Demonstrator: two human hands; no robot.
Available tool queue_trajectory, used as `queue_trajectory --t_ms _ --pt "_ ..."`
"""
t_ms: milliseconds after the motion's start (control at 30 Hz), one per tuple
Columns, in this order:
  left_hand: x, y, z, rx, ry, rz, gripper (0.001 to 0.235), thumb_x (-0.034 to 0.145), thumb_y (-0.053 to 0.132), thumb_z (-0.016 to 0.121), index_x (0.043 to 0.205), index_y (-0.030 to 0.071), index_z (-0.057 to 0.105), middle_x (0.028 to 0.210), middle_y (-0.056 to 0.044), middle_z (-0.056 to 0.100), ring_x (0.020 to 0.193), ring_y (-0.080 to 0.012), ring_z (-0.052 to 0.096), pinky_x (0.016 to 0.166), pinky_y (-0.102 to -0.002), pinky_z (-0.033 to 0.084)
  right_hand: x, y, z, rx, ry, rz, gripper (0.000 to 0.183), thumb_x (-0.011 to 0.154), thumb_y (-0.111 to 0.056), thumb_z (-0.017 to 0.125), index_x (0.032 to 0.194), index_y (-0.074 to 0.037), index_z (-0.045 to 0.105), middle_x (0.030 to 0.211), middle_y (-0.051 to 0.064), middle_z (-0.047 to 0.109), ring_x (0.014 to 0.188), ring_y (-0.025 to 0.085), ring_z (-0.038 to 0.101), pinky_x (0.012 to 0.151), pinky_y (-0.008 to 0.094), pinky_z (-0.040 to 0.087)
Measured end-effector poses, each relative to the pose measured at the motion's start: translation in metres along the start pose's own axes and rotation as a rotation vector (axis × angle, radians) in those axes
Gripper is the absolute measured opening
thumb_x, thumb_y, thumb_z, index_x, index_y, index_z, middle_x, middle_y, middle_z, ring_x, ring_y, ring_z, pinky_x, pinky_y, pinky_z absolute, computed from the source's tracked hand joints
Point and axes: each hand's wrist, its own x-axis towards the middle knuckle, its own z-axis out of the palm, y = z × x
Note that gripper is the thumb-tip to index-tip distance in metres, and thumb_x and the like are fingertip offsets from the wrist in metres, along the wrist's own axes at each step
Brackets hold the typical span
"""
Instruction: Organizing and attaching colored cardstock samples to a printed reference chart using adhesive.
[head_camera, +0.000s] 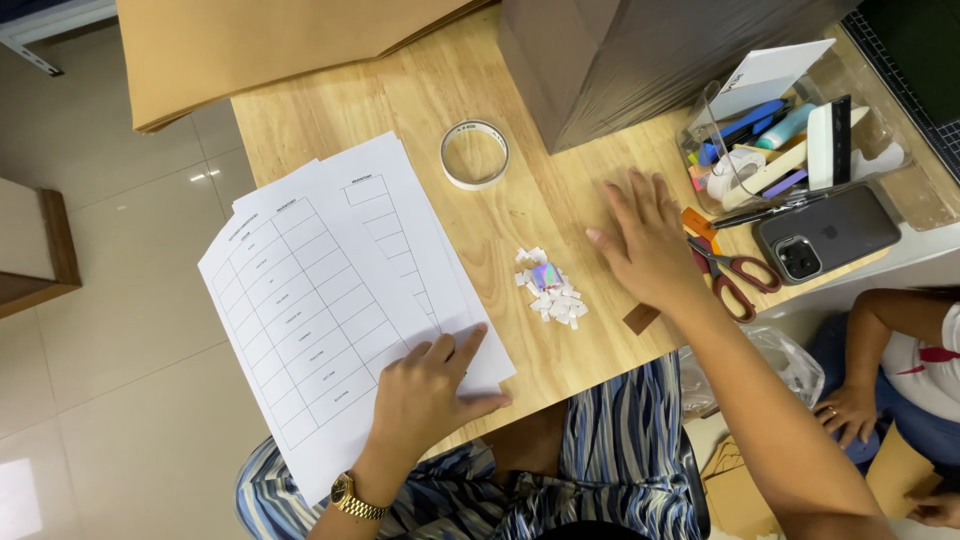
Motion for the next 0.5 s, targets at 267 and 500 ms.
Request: queue_trajectory --t_ms 267,500 --pt "0.001 0.000 0.000 0.024 0.020 0.009 0.078 0.086 0.082 0.054 0.130 0.020 0.067 0.075 0.004 0.051 0.051 -0.0129 0.046 0.032 -0.031 0.037 0.008 -0.029 -0.004 -0.100 -0.098 -0.026 0.074 0.103 -0.059 0.026 0.165 -0.022 0.009 0.172 0.012 -0.006 0.154 0.036 -0.010 0.124 0.058 0.003" --pt "0.004 0.000 -0.002 0.041 0.042 0.023 0.074 0.089 0.079 0.051 0.129 0.018 0.068 0.074 0.003 0.048 0.050 -0.0122 0.044 0.032 -0.029 0.036 -0.025 -0.037 0.023 0.139 -0.120 -0.359 0.066 0.106 -0.046 0.036 0.164 -0.018 0.018 0.173 0.010 0.006 0.158 0.026 0.005 0.123 0.055 0.020"
